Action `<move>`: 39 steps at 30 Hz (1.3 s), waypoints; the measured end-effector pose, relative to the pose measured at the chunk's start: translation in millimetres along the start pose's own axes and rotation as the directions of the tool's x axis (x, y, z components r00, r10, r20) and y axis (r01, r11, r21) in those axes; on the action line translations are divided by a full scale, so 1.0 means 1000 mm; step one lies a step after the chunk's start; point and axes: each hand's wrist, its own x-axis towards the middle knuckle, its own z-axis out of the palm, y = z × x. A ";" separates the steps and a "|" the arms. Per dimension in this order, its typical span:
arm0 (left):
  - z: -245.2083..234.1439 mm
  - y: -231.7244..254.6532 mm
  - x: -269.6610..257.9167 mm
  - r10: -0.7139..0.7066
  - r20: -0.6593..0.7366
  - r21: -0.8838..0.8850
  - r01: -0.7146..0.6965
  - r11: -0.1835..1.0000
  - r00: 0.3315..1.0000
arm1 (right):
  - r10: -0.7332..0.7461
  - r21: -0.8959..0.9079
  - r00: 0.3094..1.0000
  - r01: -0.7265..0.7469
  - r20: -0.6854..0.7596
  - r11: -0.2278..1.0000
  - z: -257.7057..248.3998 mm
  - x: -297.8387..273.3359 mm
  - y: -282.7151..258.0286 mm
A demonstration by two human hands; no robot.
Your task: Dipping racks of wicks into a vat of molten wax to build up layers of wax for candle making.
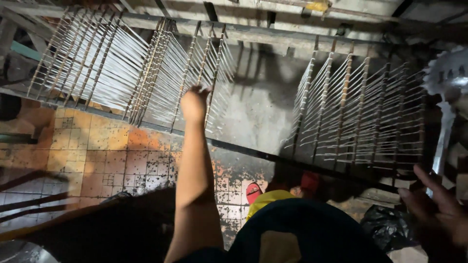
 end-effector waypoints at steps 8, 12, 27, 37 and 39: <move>0.080 0.008 -0.181 0.025 0.128 -0.201 0.001 0.980 0.991 | -0.220 0.079 0.973 0.225 -0.074 0.971 -0.013 0.020 0.010; 0.107 0.072 -0.231 0.315 0.362 -0.256 -0.231 0.939 0.877 | -0.319 0.185 0.947 0.310 0.024 0.933 -0.025 0.026 -0.011; 0.188 0.120 -0.229 -0.035 0.414 -0.071 0.070 0.995 0.910 | -0.258 0.407 0.943 0.155 0.212 0.900 -0.038 0.085 0.013; -0.053 0.168 -0.261 -0.015 0.264 -0.048 0.029 0.998 0.964 | -0.398 0.496 0.898 0.262 0.190 0.828 -0.029 0.102 -0.005; -0.116 0.170 -0.274 0.038 0.214 0.154 -0.072 0.985 0.976 | -0.446 0.501 0.886 0.331 0.127 0.800 -0.020 0.101 -0.010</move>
